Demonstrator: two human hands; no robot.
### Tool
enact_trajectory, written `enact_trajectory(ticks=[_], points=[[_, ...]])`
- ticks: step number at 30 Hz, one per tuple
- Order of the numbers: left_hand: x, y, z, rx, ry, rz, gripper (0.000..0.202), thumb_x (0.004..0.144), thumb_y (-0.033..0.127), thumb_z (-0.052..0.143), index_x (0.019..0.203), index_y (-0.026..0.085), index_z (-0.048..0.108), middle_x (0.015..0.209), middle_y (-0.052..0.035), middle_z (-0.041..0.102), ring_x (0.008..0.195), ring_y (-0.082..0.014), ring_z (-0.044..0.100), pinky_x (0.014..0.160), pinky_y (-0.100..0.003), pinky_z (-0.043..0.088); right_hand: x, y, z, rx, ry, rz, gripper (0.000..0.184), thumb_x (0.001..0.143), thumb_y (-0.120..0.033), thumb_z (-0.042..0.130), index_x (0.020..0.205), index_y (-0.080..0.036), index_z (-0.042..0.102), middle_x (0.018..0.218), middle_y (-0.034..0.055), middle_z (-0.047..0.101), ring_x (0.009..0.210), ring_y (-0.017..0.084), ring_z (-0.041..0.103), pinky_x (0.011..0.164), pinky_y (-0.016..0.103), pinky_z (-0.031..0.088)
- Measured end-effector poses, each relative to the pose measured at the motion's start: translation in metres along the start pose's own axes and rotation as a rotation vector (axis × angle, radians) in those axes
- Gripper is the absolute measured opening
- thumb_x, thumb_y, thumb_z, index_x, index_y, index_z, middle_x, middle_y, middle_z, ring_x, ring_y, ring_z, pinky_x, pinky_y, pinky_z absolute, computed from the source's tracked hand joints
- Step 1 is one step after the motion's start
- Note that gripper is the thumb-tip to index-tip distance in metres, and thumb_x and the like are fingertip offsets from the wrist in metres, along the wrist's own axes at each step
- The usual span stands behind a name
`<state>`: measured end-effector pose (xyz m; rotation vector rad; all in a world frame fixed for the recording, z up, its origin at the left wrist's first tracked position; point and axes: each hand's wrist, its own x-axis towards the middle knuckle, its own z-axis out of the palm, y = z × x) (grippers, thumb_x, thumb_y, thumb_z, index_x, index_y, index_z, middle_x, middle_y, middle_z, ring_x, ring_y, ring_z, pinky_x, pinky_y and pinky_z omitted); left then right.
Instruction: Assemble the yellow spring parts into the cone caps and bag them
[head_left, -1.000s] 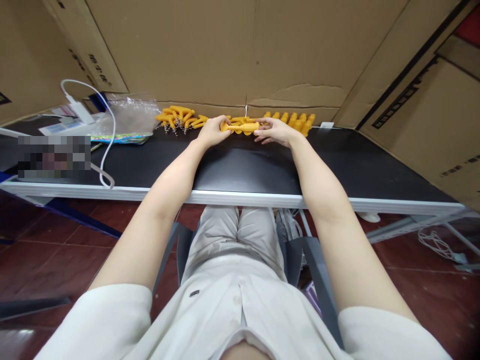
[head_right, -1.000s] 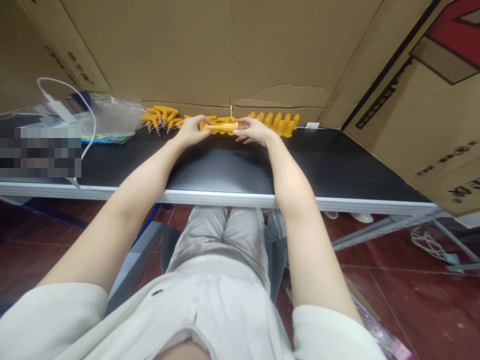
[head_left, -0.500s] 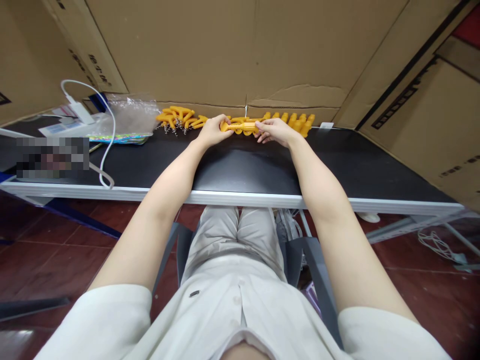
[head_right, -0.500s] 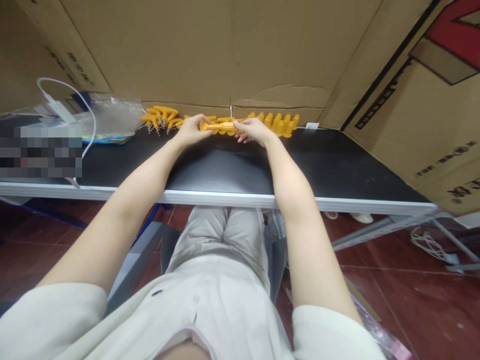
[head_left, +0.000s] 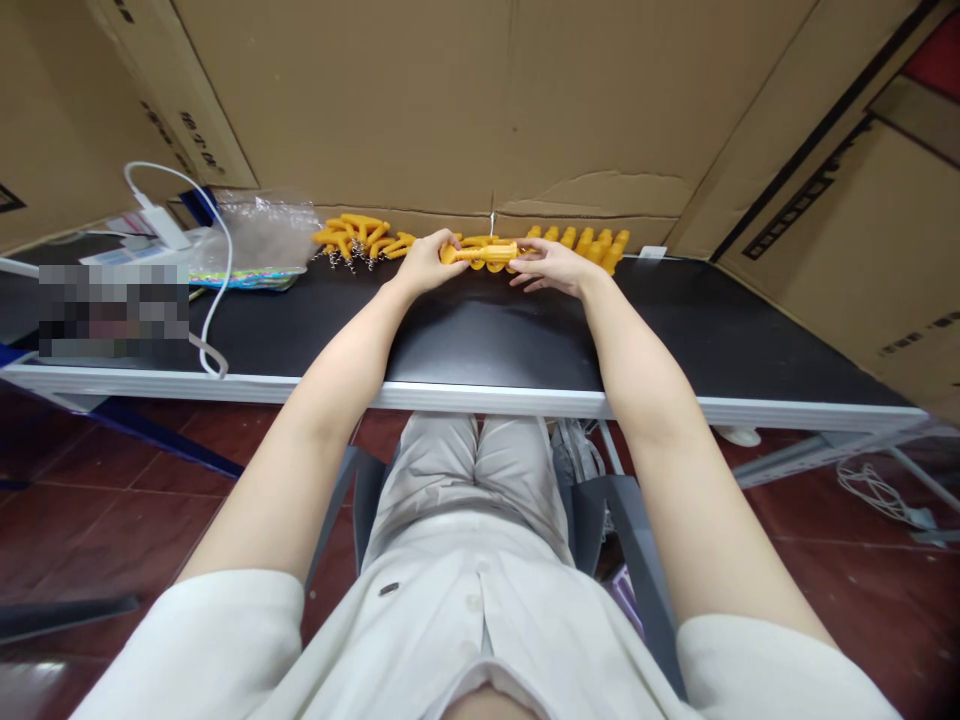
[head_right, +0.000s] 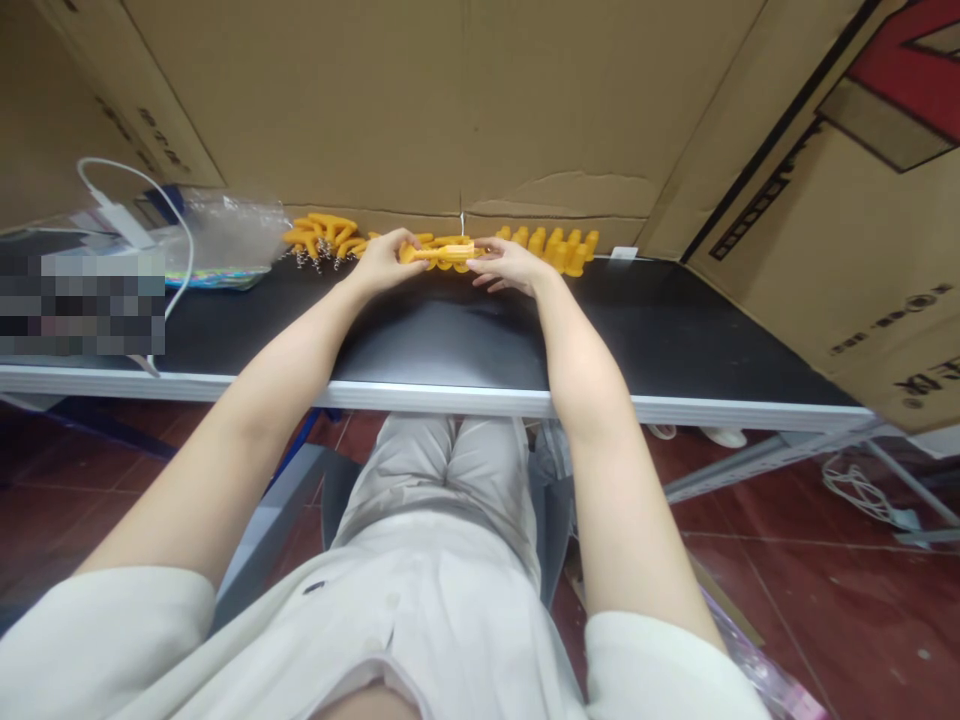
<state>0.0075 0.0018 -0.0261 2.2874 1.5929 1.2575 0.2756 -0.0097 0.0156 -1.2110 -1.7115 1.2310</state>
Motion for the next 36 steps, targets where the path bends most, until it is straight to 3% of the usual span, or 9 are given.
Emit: enact_trajectory(ticks=[3, 6, 9, 13, 19, 23, 26, 29, 36], points=[[-0.001, 0.001, -0.001, -0.002, -0.009, -0.001, 0.02, 0.082, 0.029, 0.079, 0.098, 0.023, 0.069, 0.085, -0.0019, 0.068, 0.091, -0.0274, 0.069, 0.089, -0.038, 0.054, 0.001, 0.0, 0.0, 0.03, 0.006, -0.025, 0.038, 0.094, -0.017, 0.089, 0.126, -0.019, 0.07, 0.112, 0.0047, 0.08, 0.075, 0.011, 0.077, 0.066, 0.02, 0.062], [-0.001, 0.001, -0.001, 0.01, -0.011, 0.011, 0.02, 0.082, 0.029, 0.079, 0.098, 0.023, 0.069, 0.085, -0.0019, 0.068, 0.09, -0.027, 0.069, 0.088, -0.038, 0.054, 0.001, -0.003, 0.005, 0.022, 0.006, -0.009, 0.018, 0.103, -0.029, 0.083, 0.108, -0.017, 0.071, 0.093, 0.0046, 0.08, 0.065, 0.01, 0.073, 0.064, 0.019, 0.06], [0.0, 0.0, 0.0, 0.021, -0.009, 0.028, 0.02, 0.082, 0.029, 0.078, 0.099, 0.022, 0.07, 0.087, -0.003, 0.069, 0.089, -0.0272, 0.068, 0.088, -0.038, 0.054, 0.002, -0.005, 0.009, -0.002, 0.019, 0.025, 0.036, 0.107, -0.053, 0.074, 0.101, -0.017, 0.071, 0.077, 0.0046, 0.076, 0.056, 0.011, 0.066, 0.061, 0.022, 0.06], [0.0, 0.0, 0.001, 0.023, -0.006, 0.04, 0.023, 0.084, 0.03, 0.078, 0.104, 0.023, 0.071, 0.088, -0.0032, 0.071, 0.092, -0.0278, 0.067, 0.088, -0.038, 0.053, 0.003, -0.006, 0.013, -0.048, 0.054, 0.055, 0.062, 0.101, -0.079, 0.065, 0.113, -0.018, 0.072, 0.065, 0.0034, 0.069, 0.052, 0.016, 0.064, 0.061, 0.028, 0.063], [-0.001, 0.002, 0.001, 0.026, -0.023, 0.027, 0.022, 0.085, 0.028, 0.079, 0.105, 0.022, 0.072, 0.089, -0.0032, 0.07, 0.091, -0.0276, 0.067, 0.089, -0.038, 0.051, 0.005, -0.004, 0.013, -0.083, 0.047, 0.075, 0.082, 0.097, -0.093, 0.054, 0.12, -0.016, 0.073, 0.063, 0.0043, 0.067, 0.05, 0.018, 0.064, 0.058, 0.029, 0.062], [-0.001, 0.003, 0.001, 0.019, -0.007, 0.018, 0.022, 0.084, 0.027, 0.079, 0.104, 0.022, 0.071, 0.087, -0.0027, 0.07, 0.092, -0.0276, 0.066, 0.09, -0.037, 0.051, 0.003, -0.004, 0.01, -0.041, 0.014, 0.071, 0.068, 0.099, -0.083, 0.066, 0.119, -0.018, 0.072, 0.083, 0.0084, 0.078, 0.063, 0.019, 0.075, 0.062, 0.028, 0.063], [-0.001, 0.004, 0.001, 0.039, -0.003, 0.003, 0.022, 0.084, 0.028, 0.079, 0.104, 0.022, 0.071, 0.086, -0.0026, 0.07, 0.089, -0.0271, 0.065, 0.089, -0.037, 0.051, 0.001, -0.003, 0.007, 0.024, -0.036, 0.022, 0.036, 0.101, -0.05, 0.084, 0.116, -0.02, 0.071, 0.103, 0.0084, 0.082, 0.074, 0.016, 0.079, 0.065, 0.023, 0.063], [-0.002, 0.005, 0.0, 0.057, -0.005, -0.002, 0.022, 0.085, 0.029, 0.079, 0.104, 0.022, 0.071, 0.087, -0.0031, 0.069, 0.087, -0.0269, 0.064, 0.088, -0.038, 0.051, -0.001, -0.004, 0.007, 0.067, -0.053, 0.013, 0.013, 0.102, -0.025, 0.081, 0.109, -0.019, 0.071, 0.104, 0.0068, 0.083, 0.075, 0.013, 0.078, 0.065, 0.02, 0.061], [-0.001, 0.003, 0.001, 0.031, 0.011, 0.026, 0.021, 0.083, 0.028, 0.078, 0.102, 0.023, 0.07, 0.085, -0.0019, 0.068, 0.087, -0.0258, 0.063, 0.086, -0.036, 0.051, -0.003, -0.007, 0.011, 0.062, -0.014, 0.021, 0.021, 0.101, -0.035, 0.085, 0.103, -0.018, 0.073, 0.093, 0.0069, 0.082, 0.07, 0.015, 0.076, 0.065, 0.023, 0.061]])
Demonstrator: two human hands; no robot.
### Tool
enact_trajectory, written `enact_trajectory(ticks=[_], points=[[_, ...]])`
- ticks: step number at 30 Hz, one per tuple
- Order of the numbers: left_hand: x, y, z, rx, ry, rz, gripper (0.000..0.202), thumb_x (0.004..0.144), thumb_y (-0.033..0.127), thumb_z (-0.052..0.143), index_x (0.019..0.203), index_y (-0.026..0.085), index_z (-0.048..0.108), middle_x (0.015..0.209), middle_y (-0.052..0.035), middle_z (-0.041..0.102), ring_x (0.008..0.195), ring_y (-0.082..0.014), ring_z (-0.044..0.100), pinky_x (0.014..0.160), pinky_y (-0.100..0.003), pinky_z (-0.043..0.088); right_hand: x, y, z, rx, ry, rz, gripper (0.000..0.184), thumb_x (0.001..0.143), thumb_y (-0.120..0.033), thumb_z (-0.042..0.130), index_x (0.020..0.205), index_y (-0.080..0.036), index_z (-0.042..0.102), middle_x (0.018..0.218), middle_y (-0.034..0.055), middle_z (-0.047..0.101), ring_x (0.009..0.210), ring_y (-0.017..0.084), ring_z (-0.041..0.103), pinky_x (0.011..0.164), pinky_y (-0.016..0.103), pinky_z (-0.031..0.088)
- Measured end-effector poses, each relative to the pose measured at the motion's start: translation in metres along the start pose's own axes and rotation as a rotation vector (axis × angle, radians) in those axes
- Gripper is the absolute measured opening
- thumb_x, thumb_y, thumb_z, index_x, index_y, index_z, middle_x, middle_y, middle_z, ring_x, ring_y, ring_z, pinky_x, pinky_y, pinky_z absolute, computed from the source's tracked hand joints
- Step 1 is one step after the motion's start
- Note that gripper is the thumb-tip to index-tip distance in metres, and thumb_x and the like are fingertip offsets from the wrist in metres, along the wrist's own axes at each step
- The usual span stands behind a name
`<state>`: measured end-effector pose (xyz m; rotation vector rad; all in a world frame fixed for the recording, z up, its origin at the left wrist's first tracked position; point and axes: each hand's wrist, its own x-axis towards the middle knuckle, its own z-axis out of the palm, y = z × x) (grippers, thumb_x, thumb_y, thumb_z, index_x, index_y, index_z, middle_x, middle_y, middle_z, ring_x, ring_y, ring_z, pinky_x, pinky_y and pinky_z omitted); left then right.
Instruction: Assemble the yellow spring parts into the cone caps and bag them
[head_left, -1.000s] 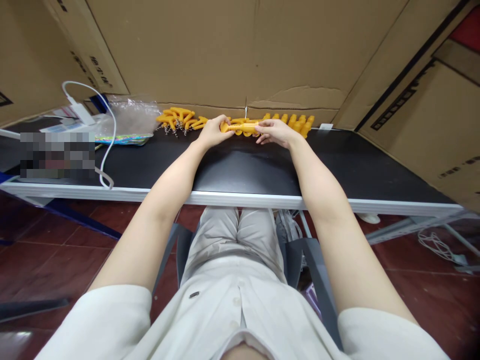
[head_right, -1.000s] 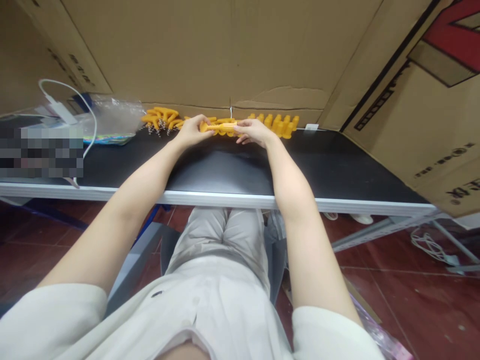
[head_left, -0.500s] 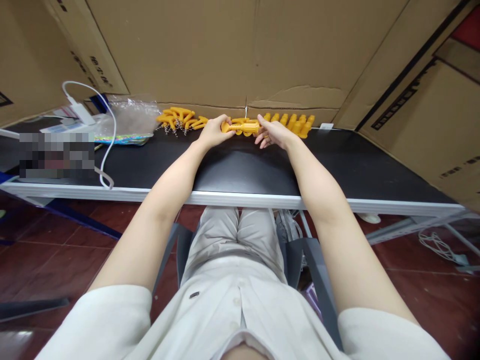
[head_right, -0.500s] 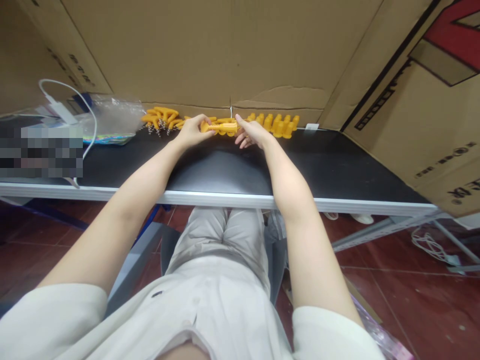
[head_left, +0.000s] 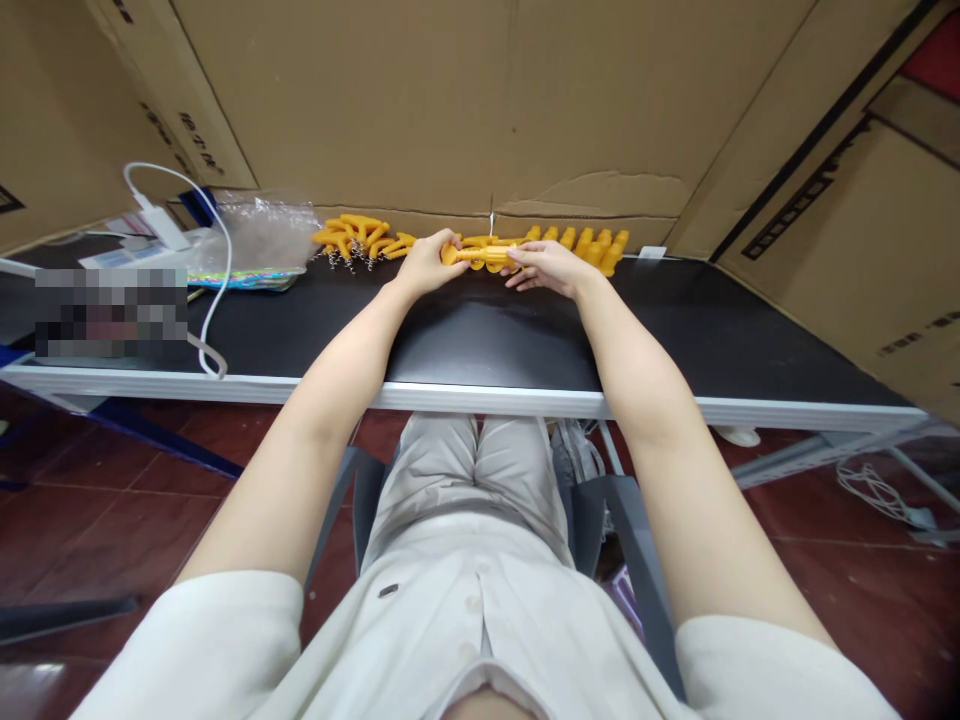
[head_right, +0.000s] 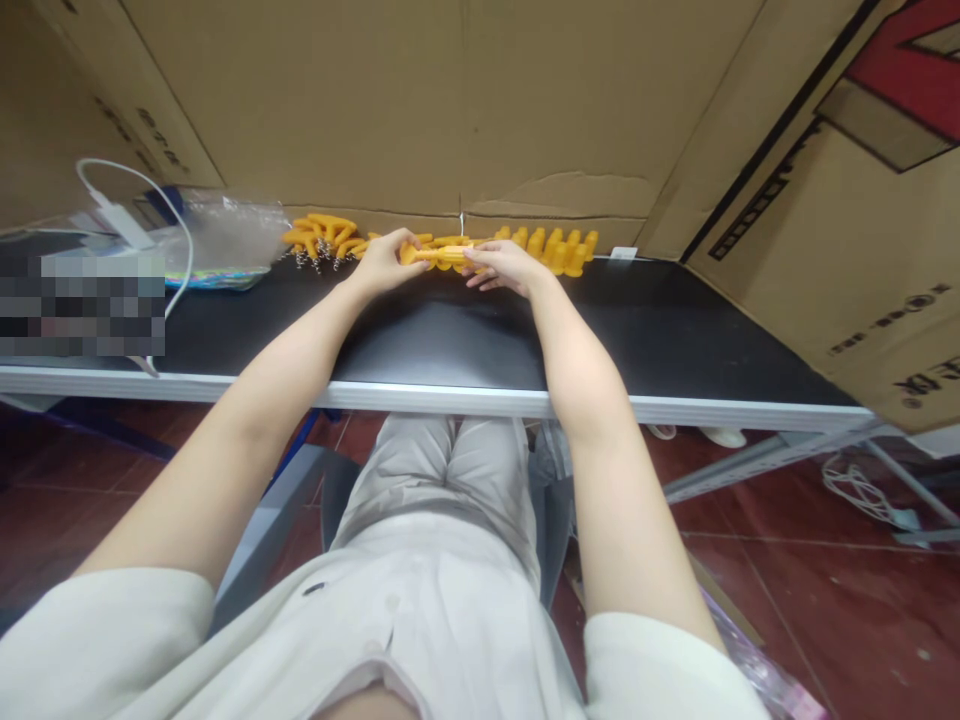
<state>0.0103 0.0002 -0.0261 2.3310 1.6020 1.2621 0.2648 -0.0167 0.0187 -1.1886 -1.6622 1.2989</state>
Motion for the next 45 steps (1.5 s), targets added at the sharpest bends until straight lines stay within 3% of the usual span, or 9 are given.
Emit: enact_trajectory(ticks=[7, 18, 23, 27, 31, 34, 37, 41, 45], points=[[0.0, -0.001, 0.0, -0.007, -0.001, 0.0, 0.022, 0.083, 0.029, 0.078, 0.102, 0.022, 0.07, 0.084, -0.0019, 0.067, 0.087, -0.0261, 0.066, 0.087, -0.036, 0.051, 0.003, 0.002, -0.001, -0.036, 0.006, -0.002, 0.038, 0.1, -0.054, 0.084, 0.098, -0.018, 0.072, 0.085, 0.0067, 0.08, 0.069, 0.016, 0.077, 0.064, 0.023, 0.062], [-0.002, 0.006, -0.002, -0.011, -0.016, -0.005, 0.021, 0.084, 0.027, 0.078, 0.104, 0.022, 0.072, 0.087, -0.0033, 0.071, 0.092, -0.0278, 0.066, 0.091, -0.038, 0.053, 0.005, 0.002, 0.004, -0.087, 0.037, 0.066, 0.069, 0.098, -0.087, 0.059, 0.104, -0.02, 0.072, 0.068, 0.0062, 0.073, 0.061, 0.018, 0.074, 0.058, 0.024, 0.059], [-0.002, 0.006, -0.002, -0.018, -0.024, 0.008, 0.021, 0.084, 0.027, 0.078, 0.103, 0.021, 0.071, 0.087, -0.0028, 0.07, 0.088, -0.0261, 0.065, 0.088, -0.036, 0.052, 0.006, 0.002, 0.005, -0.115, 0.047, 0.111, 0.08, 0.097, -0.093, 0.049, 0.107, -0.018, 0.073, 0.069, 0.0086, 0.074, 0.058, 0.02, 0.072, 0.057, 0.027, 0.059], [-0.001, 0.002, -0.001, -0.008, -0.021, -0.017, 0.021, 0.085, 0.026, 0.078, 0.103, 0.021, 0.071, 0.084, -0.0019, 0.067, 0.085, -0.0251, 0.065, 0.088, -0.036, 0.051, 0.007, 0.001, -0.001, -0.062, 0.048, 0.111, 0.071, 0.104, -0.085, 0.053, 0.112, -0.017, 0.071, 0.084, 0.0112, 0.08, 0.065, 0.02, 0.075, 0.059, 0.026, 0.059], [-0.001, 0.0, 0.0, -0.013, -0.018, -0.014, 0.02, 0.085, 0.025, 0.079, 0.103, 0.02, 0.071, 0.086, -0.0019, 0.067, 0.085, -0.0243, 0.064, 0.088, -0.035, 0.05, 0.005, 0.003, -0.007, 0.04, 0.034, 0.011, 0.027, 0.107, -0.044, 0.077, 0.117, -0.019, 0.07, 0.106, 0.0074, 0.082, 0.075, 0.016, 0.079, 0.064, 0.023, 0.061], [-0.001, 0.0, 0.0, -0.023, -0.014, -0.001, 0.02, 0.084, 0.024, 0.079, 0.102, 0.02, 0.071, 0.085, -0.0017, 0.067, 0.086, -0.0242, 0.064, 0.088, -0.034, 0.05, 0.006, 0.004, -0.007, 0.066, 0.024, -0.019, 0.011, 0.104, -0.018, 0.078, 0.113, -0.019, 0.071, 0.108, 0.0053, 0.082, 0.075, 0.013, 0.079, 0.064, 0.021, 0.061], [-0.001, 0.001, 0.0, -0.034, -0.008, 0.011, 0.019, 0.083, 0.023, 0.079, 0.1, 0.02, 0.071, 0.087, -0.0022, 0.069, 0.088, -0.0246, 0.065, 0.089, -0.034, 0.051, 0.005, 0.003, -0.005, 0.056, 0.045, -0.008, 0.008, 0.103, -0.02, 0.08, 0.105, -0.018, 0.072, 0.1, 0.0055, 0.081, 0.071, 0.013, 0.077, 0.064, 0.022, 0.061], [-0.001, 0.005, 0.0, -0.041, -0.029, -0.003, 0.02, 0.085, 0.023, 0.079, 0.102, 0.019, 0.071, 0.09, -0.0035, 0.07, 0.091, -0.0255, 0.069, 0.092, -0.036, 0.052, 0.003, 0.0, -0.001, 0.051, 0.079, -0.001, 0.019, 0.103, -0.029, 0.083, 0.094, -0.016, 0.072, 0.086, 0.004, 0.076, 0.067, 0.013, 0.074, 0.063, 0.022, 0.06], [-0.002, 0.006, -0.002, -0.002, -0.045, -0.027, 0.021, 0.087, 0.024, 0.078, 0.107, 0.018, 0.073, 0.095, -0.0058, 0.073, 0.094, -0.0273, 0.071, 0.095, -0.038, 0.054, 0.001, -0.001, 0.001, 0.078, 0.083, -0.013, 0.019, 0.103, -0.028, 0.082, 0.093, -0.016, 0.071, 0.082, 0.0025, 0.072, 0.065, 0.013, 0.073, 0.069, 0.023, 0.064]])
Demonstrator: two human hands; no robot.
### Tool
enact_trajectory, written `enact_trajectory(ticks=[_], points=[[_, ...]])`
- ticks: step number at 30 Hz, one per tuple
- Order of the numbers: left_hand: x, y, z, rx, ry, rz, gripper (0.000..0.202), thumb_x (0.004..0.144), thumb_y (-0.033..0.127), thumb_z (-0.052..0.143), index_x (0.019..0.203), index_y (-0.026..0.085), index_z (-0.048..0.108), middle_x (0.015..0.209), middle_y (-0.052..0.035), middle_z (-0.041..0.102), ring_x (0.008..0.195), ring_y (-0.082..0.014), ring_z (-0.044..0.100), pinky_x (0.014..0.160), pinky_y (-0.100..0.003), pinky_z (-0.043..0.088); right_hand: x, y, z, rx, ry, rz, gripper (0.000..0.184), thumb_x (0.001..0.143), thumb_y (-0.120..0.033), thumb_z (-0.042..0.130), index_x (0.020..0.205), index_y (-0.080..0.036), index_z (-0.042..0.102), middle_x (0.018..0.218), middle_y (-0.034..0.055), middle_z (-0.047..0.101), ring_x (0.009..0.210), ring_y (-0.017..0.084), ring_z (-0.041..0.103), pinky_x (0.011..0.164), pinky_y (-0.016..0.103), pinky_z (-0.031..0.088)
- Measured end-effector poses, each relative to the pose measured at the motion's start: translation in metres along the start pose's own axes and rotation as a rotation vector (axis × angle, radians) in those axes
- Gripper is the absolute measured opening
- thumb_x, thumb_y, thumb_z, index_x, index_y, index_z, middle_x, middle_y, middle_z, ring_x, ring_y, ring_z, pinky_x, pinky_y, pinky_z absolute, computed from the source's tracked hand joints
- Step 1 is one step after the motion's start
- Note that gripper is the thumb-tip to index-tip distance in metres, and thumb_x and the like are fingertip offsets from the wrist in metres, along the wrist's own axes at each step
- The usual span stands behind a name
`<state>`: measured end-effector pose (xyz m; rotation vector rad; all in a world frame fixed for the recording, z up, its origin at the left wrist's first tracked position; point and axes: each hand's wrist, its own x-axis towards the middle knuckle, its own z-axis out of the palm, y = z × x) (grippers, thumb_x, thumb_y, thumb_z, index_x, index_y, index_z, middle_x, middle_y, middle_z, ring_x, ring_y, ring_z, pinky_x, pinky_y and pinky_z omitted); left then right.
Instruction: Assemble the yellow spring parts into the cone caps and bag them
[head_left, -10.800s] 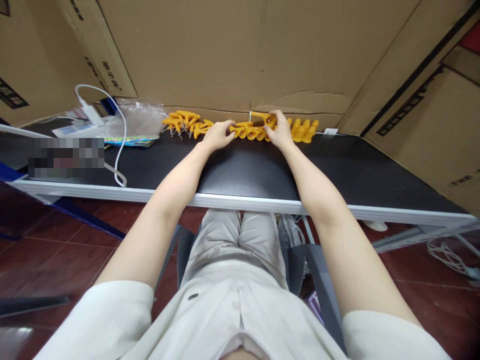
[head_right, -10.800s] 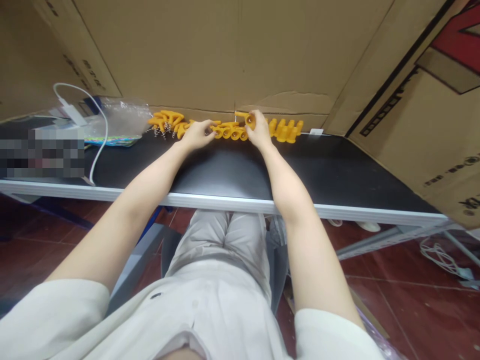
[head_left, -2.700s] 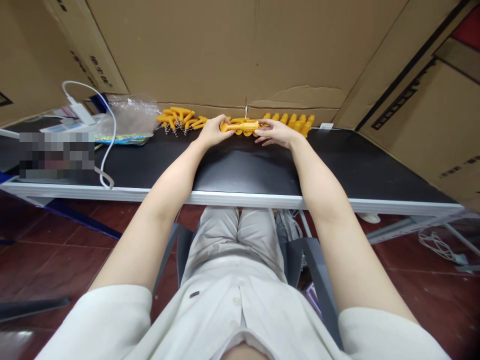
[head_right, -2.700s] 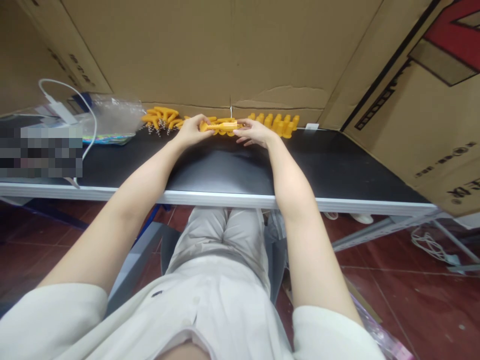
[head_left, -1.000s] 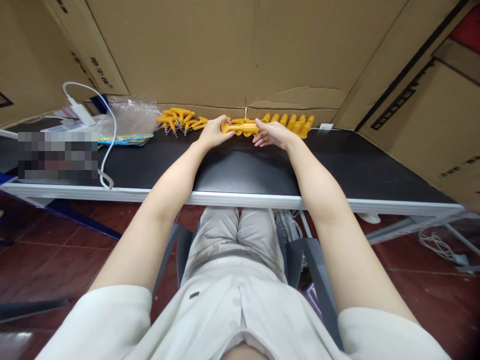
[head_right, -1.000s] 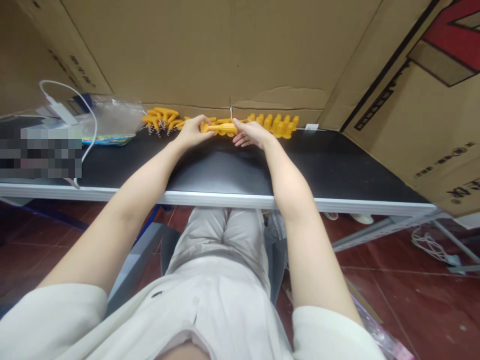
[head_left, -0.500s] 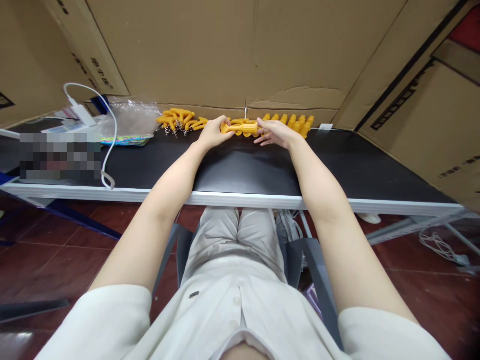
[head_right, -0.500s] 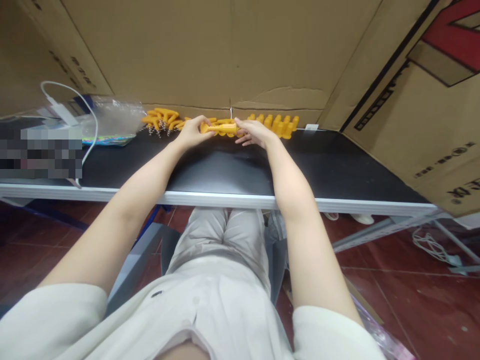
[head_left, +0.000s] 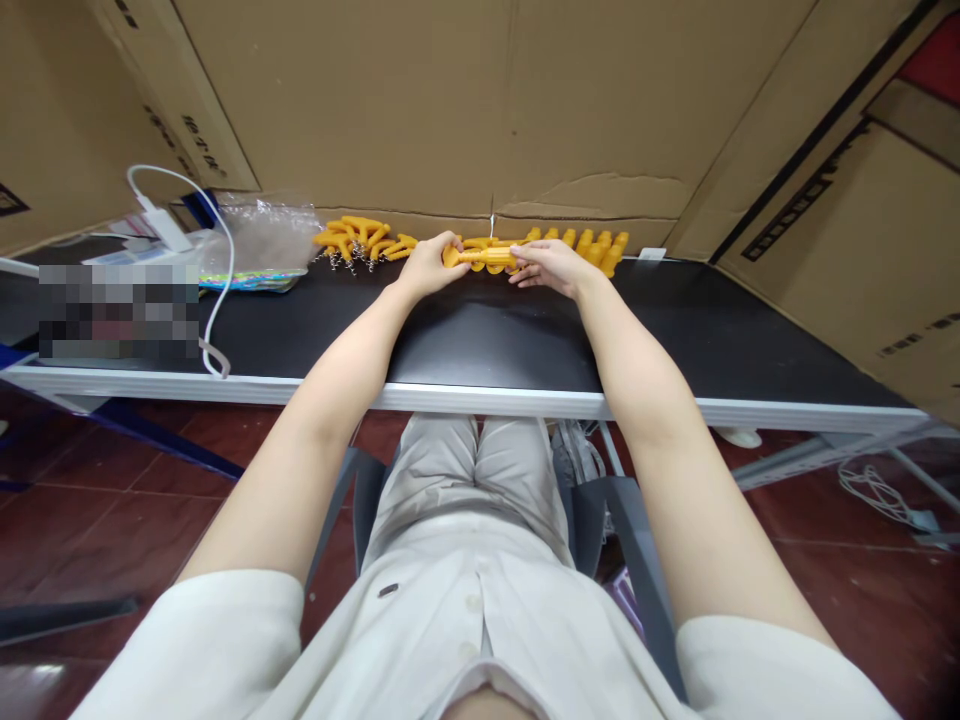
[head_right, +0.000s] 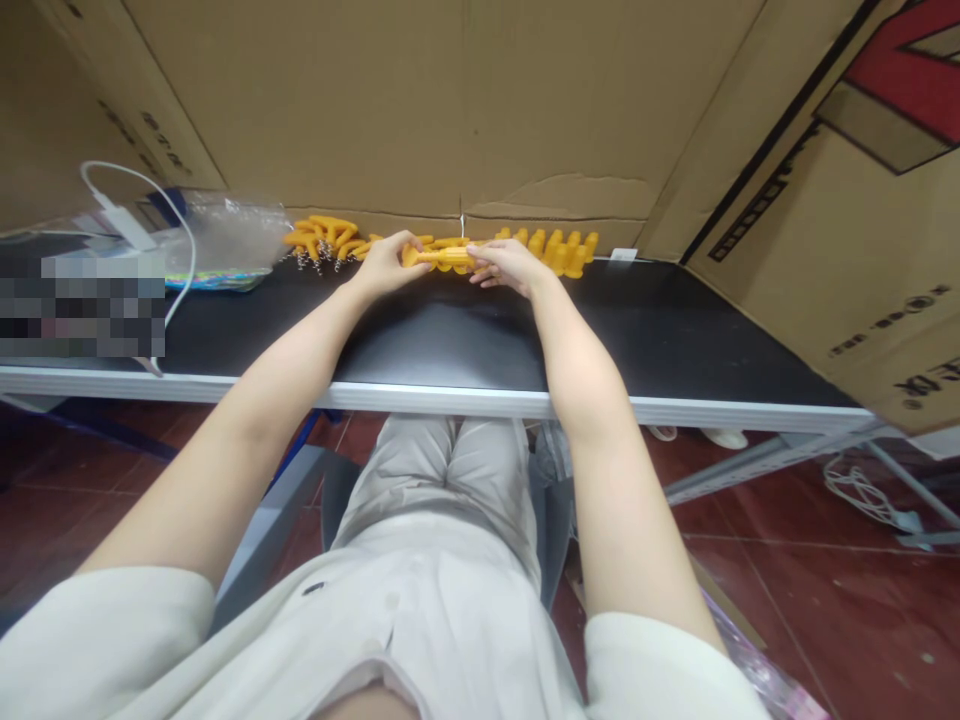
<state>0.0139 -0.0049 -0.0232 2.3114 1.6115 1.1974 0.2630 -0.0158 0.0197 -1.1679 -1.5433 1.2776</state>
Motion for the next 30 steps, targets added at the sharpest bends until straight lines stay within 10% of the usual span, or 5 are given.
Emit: enact_trajectory(ticks=[10, 17, 24, 27, 30], points=[[0.008, -0.02, 0.006, -0.103, 0.04, 0.05, 0.079, 0.095, 0.044, 0.085, 0.163, 0.026, 0.051, 0.133, -0.0141, 0.073, 0.123, -0.0344, 0.073, 0.115, -0.048, 0.054, 0.018, -0.006, 0.008, 0.071, 0.16, -0.24, 0.028, 0.094, -0.028, 0.088, 0.107, -0.022, 0.063, 0.114, 0.0045, 0.078, 0.108, 0.02, 0.081, 0.107, 0.042, 0.065], [0.003, -0.016, 0.0, 0.001, -0.005, -0.021, 0.06, 0.096, 0.021, 0.071, 0.154, 0.014, 0.061, 0.127, -0.0166, 0.078, 0.126, -0.0347, 0.073, 0.119, -0.049, 0.054, 0.05, -0.017, 0.006, -0.679, 0.311, -0.561, 0.062, 0.098, -0.049, 0.079, 0.154, -0.026, 0.063, 0.166, 0.0117, 0.061, 0.158, 0.034, 0.054, 0.133, 0.049, 0.046], [-0.001, -0.009, -0.003, 0.069, -0.036, -0.009, 0.049, 0.097, 0.016, 0.067, 0.146, 0.011, 0.068, 0.117, -0.0126, 0.081, 0.117, -0.0311, 0.076, 0.11, -0.042, 0.057, 0.058, 0.0, 0.013, -1.029, 0.192, -0.443, 0.058, 0.102, -0.016, 0.061, 0.16, -0.015, 0.059, 0.177, 0.0152, 0.048, 0.164, 0.031, 0.047, 0.141, 0.054, 0.033], [-0.001, -0.007, -0.003, 0.059, -0.035, -0.021, 0.047, 0.097, 0.015, 0.066, 0.144, 0.013, 0.07, 0.114, -0.0112, 0.082, 0.113, -0.0302, 0.076, 0.109, -0.042, 0.057, 0.066, 0.008, 0.003, -1.056, 0.139, -0.313, 0.072, 0.097, -0.027, 0.076, 0.165, -0.024, 0.057, 0.185, 0.0112, 0.034, 0.172, 0.042, 0.033, 0.139, 0.073, 0.026], [-0.001, -0.007, -0.003, 0.048, -0.037, -0.022, 0.046, 0.095, 0.016, 0.067, 0.14, 0.014, 0.073, 0.111, -0.0114, 0.082, 0.111, -0.0309, 0.076, 0.108, -0.042, 0.057, 0.07, 0.006, -0.016, -1.031, 0.226, -0.284, 0.071, 0.105, -0.034, 0.067, 0.172, -0.023, 0.048, 0.184, 0.0133, 0.035, 0.174, 0.036, 0.03, 0.141, 0.066, 0.026]])
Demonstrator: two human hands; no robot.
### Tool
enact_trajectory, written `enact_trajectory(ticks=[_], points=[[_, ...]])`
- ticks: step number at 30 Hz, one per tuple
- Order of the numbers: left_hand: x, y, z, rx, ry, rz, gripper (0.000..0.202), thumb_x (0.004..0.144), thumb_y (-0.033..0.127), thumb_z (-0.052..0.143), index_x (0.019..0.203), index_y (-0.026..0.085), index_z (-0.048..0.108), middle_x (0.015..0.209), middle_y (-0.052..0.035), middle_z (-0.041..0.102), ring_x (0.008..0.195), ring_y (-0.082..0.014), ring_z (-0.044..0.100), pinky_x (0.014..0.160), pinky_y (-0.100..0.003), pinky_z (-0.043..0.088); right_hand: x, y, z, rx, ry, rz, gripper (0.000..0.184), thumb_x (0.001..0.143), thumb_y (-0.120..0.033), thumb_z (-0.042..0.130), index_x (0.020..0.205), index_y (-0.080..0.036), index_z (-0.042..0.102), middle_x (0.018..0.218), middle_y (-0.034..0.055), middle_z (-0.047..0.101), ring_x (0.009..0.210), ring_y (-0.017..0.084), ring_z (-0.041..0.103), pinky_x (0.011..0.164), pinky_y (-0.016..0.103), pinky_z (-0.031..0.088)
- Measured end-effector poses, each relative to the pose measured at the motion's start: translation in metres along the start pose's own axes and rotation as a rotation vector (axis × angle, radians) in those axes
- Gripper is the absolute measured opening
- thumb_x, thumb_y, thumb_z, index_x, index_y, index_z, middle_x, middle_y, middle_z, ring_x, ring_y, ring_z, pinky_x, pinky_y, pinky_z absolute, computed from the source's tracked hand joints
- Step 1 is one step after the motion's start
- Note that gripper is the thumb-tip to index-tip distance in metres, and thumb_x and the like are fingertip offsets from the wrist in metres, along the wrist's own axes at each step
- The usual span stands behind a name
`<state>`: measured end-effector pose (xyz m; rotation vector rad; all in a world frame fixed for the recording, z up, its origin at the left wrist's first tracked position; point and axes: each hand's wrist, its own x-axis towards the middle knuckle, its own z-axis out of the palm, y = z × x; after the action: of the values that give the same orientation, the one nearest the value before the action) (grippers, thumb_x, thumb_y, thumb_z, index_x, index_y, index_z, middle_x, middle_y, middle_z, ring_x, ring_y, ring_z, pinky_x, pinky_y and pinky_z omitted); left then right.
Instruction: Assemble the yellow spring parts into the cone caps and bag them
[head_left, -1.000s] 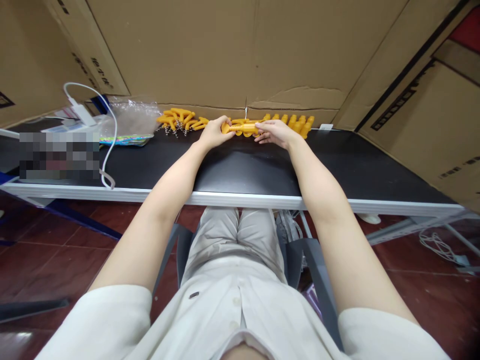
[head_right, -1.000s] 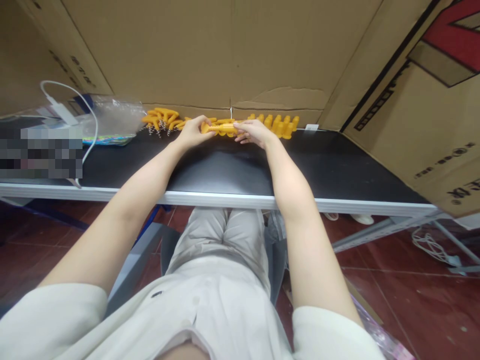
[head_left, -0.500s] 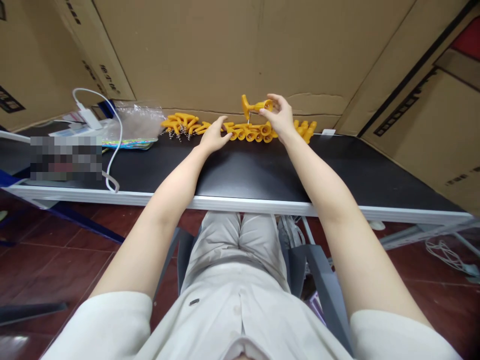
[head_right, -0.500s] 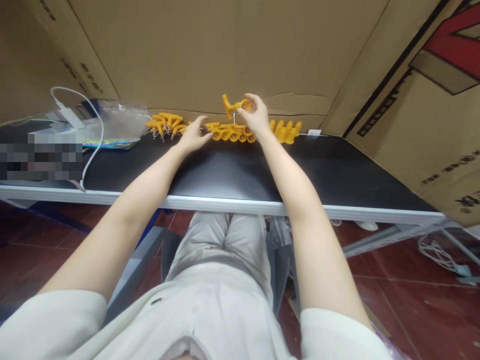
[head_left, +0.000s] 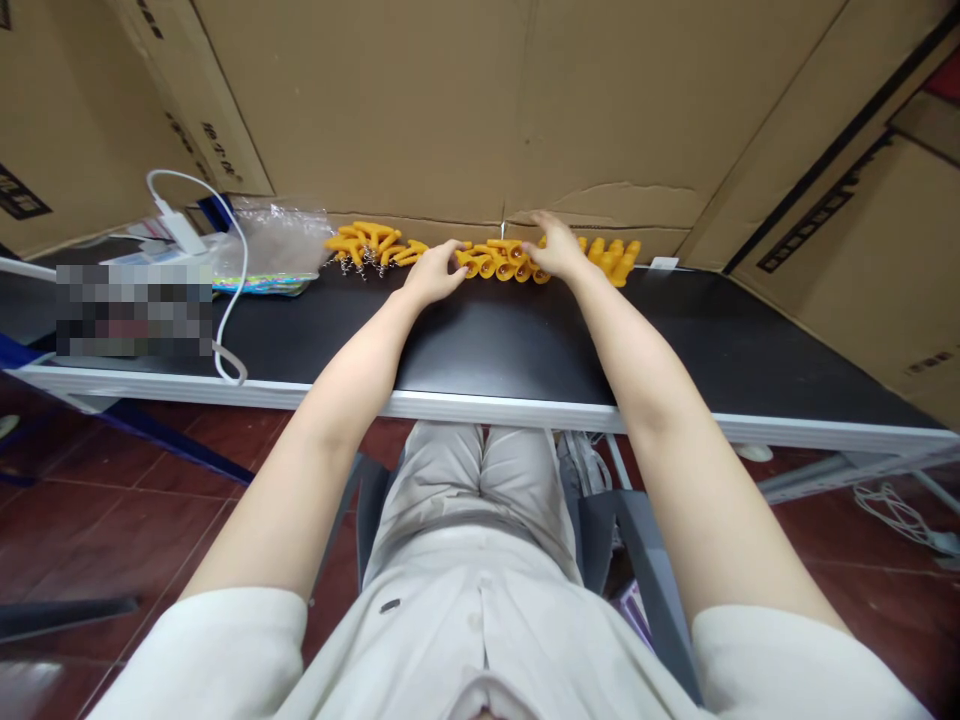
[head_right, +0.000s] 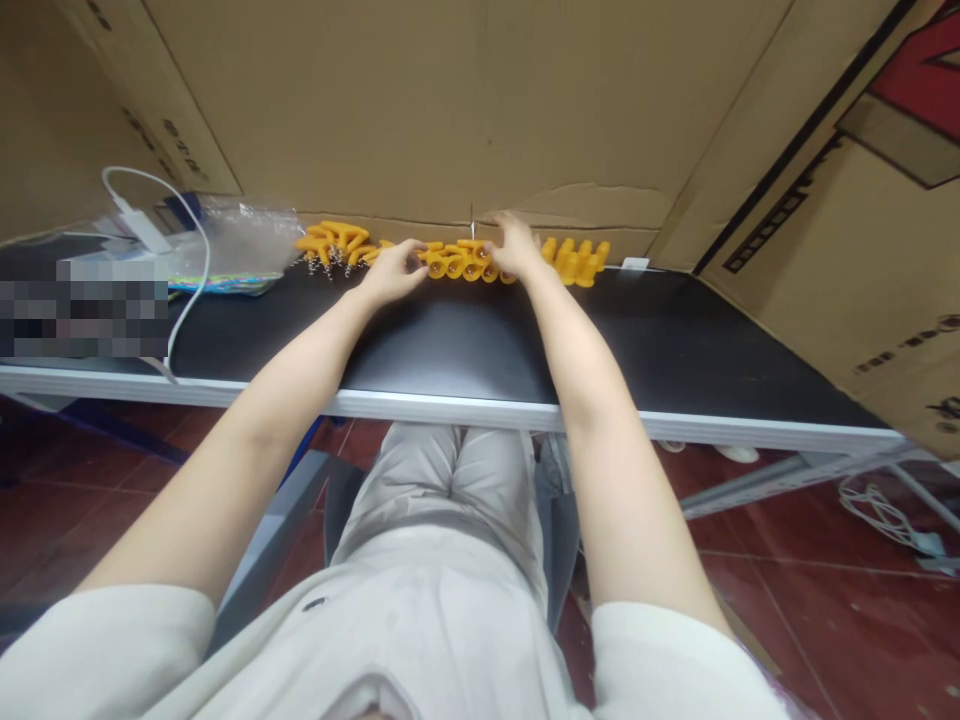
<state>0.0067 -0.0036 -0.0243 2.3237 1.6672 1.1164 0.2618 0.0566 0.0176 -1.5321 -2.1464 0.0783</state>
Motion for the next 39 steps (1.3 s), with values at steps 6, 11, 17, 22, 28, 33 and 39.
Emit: enact_trajectory(ticks=[6, 11, 17, 22, 28, 33, 39], points=[[0.0, -0.002, 0.001, -0.019, -0.043, 0.008, 0.022, 0.092, 0.018, 0.064, 0.104, 0.016, 0.081, 0.095, -0.0102, 0.08, 0.094, -0.0288, 0.076, 0.098, -0.04, 0.059, -0.013, 0.027, -0.023, -0.072, 0.067, 0.213, 0.071, 0.105, -0.015, 0.057, 0.175, -0.013, 0.042, 0.183, 0.02, 0.035, 0.172, 0.037, 0.032, 0.14, 0.07, 0.023], [-0.001, -0.003, 0.001, -0.058, -0.052, 0.031, 0.016, 0.091, 0.021, 0.062, 0.088, 0.018, 0.077, 0.082, -0.0078, 0.075, 0.088, -0.0273, 0.074, 0.094, -0.039, 0.06, -0.022, 0.037, -0.023, -0.17, -0.059, 0.275, 0.09, 0.095, -0.005, 0.066, 0.179, -0.016, 0.034, 0.189, 0.0196, 0.02, 0.177, 0.04, 0.014, 0.14, 0.074, 0.006], [-0.001, -0.002, 0.0, -0.061, -0.066, 0.031, 0.015, 0.093, 0.021, 0.063, 0.084, 0.018, 0.074, 0.08, -0.0075, 0.072, 0.089, -0.0266, 0.075, 0.096, -0.038, 0.059, -0.013, 0.046, -0.017, -0.2, -0.134, 0.219, 0.097, 0.093, -0.013, 0.07, 0.181, -0.026, 0.03, 0.191, 0.0131, 0.015, 0.178, 0.042, 0.006, 0.139, 0.079, 0.0], [-0.001, -0.004, 0.001, -0.051, -0.056, 0.058, 0.016, 0.092, 0.022, 0.062, 0.08, 0.019, 0.073, 0.079, -0.007, 0.073, 0.089, -0.0267, 0.074, 0.096, -0.038, 0.06, -0.009, 0.042, -0.011, -0.181, -0.117, 0.138, 0.105, 0.094, -0.024, 0.077, 0.184, -0.024, 0.022, 0.19, 0.0174, 0.017, 0.177, 0.045, 0.009, 0.136, 0.082, -0.002], [-0.001, -0.003, 0.001, -0.044, -0.061, 0.06, 0.016, 0.091, 0.019, 0.062, 0.078, 0.019, 0.07, 0.077, -0.0069, 0.072, 0.088, -0.0264, 0.074, 0.096, -0.039, 0.059, -0.011, 0.035, -0.008, -0.277, -0.146, 0.134, 0.079, 0.094, -0.006, 0.062, 0.171, -0.012, 0.046, 0.181, 0.0221, 0.039, 0.174, 0.04, 0.025, 0.141, 0.074, 0.006], [-0.001, -0.003, 0.002, -0.065, -0.065, 0.051, 0.015, 0.091, 0.018, 0.062, 0.078, 0.019, 0.069, 0.075, -0.0063, 0.069, 0.087, -0.0262, 0.074, 0.097, -0.038, 0.059, -0.009, 0.035, -0.003, -0.223, 0.004, 0.124, 0.055, 0.101, -0.012, 0.058, 0.156, -0.01, 0.059, 0.166, 0.0247, 0.055, 0.162, 0.043, 0.045, 0.139, 0.072, 0.021], [-0.001, -0.002, 0.001, -0.043, -0.06, 0.041, 0.015, 0.091, 0.022, 0.062, 0.078, 0.02, 0.07, 0.079, -0.0075, 0.072, 0.087, -0.0268, 0.073, 0.099, -0.04, 0.059, -0.016, 0.027, -0.006, -0.205, -0.02, 0.16, 0.049, 0.103, -0.016, 0.06, 0.151, -0.01, 0.063, 0.168, 0.0259, 0.05, 0.158, 0.048, 0.05, 0.134, 0.069, 0.036]])
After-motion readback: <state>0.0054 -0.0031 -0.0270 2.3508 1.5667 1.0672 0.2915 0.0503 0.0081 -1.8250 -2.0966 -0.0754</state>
